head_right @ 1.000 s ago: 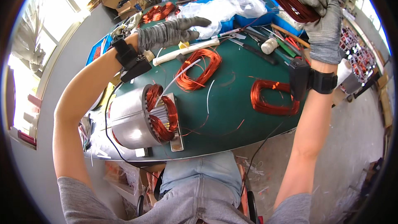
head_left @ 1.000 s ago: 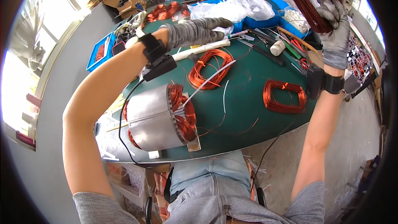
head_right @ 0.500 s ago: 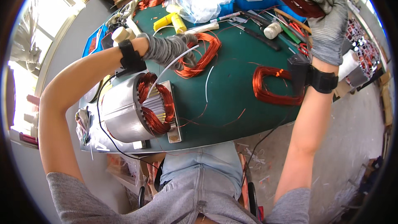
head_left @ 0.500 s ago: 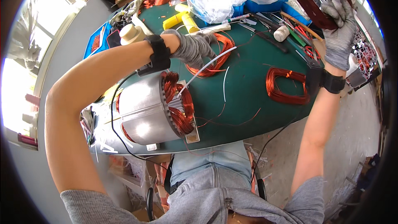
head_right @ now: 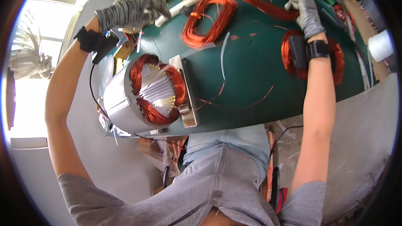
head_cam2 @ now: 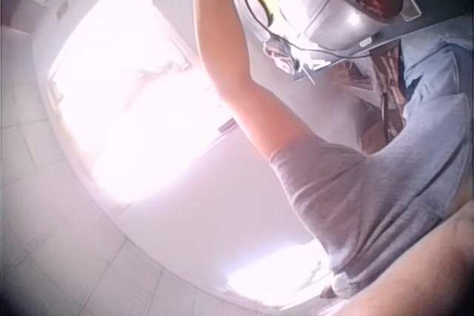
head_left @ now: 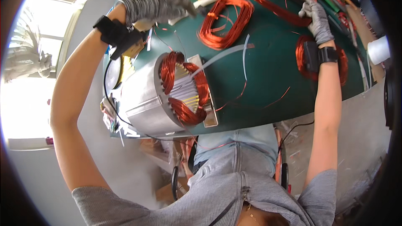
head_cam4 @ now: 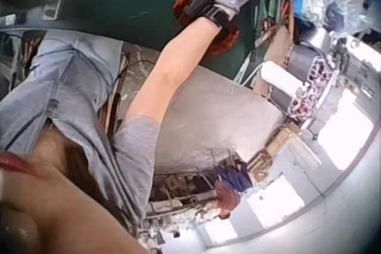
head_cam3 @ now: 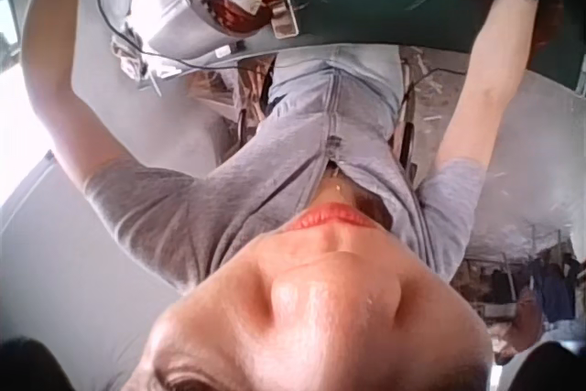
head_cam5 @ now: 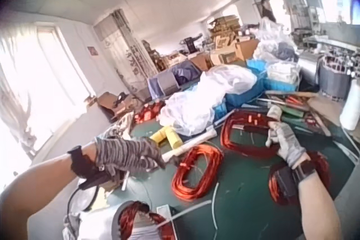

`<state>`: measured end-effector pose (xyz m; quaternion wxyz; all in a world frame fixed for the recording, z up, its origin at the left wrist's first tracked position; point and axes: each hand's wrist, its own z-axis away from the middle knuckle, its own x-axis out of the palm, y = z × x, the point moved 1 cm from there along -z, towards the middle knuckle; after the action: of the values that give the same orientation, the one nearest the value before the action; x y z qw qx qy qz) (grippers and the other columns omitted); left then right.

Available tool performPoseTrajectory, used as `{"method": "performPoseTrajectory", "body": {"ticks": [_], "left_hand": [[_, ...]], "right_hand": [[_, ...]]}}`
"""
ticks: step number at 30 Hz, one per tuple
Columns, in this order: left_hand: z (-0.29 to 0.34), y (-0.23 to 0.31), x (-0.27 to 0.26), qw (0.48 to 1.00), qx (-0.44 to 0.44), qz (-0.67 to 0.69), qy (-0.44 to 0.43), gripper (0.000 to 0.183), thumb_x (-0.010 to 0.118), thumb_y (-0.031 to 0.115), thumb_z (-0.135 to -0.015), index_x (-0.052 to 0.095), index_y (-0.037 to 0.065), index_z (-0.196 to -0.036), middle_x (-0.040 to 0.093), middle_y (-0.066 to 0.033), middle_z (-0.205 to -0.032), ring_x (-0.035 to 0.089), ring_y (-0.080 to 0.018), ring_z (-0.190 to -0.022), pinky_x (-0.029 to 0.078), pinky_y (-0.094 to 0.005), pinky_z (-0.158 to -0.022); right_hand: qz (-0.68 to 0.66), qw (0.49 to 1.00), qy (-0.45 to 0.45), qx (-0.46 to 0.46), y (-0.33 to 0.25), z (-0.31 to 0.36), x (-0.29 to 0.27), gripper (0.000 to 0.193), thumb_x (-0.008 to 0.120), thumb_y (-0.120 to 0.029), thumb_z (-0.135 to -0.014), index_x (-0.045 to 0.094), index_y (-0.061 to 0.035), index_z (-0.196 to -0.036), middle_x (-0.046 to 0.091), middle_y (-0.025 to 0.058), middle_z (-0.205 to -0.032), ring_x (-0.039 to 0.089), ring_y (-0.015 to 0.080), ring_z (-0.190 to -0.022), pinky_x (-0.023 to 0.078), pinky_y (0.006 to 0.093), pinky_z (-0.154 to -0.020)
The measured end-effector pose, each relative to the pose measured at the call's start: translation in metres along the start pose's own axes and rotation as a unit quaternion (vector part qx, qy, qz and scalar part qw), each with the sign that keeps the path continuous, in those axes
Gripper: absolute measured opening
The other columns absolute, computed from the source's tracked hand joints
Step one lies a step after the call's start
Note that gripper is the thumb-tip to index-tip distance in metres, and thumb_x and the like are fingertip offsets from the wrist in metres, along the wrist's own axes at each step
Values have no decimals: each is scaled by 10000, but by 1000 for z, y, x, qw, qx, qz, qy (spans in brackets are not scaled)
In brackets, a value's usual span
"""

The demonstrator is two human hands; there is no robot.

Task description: The person inserts yellow strips into the motor stator, hammers a wooden block against the copper coils with a mallet, and threads white tubes over the wire ends. They then arrange several copper wire coils on the table and begin feeding a new coil into the stator slots.

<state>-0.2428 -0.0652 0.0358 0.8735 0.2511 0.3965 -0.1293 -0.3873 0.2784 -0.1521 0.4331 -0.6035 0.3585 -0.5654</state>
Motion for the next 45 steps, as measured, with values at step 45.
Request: {"method": "performPoseTrajectory", "body": {"ticks": [45], "left_hand": [[106,-75,31,919,-190,285,195,501,500,287,-894,382,15,-1298,452,-109,-1294,431,-220,-1188,327,-321,-1008]], "right_hand": [[-95,951,-285,78,-18,46,61,233,543,-181,-886,541,-102,-1106,577,22,-1020,557,140,-953,454,302,-833]]}}
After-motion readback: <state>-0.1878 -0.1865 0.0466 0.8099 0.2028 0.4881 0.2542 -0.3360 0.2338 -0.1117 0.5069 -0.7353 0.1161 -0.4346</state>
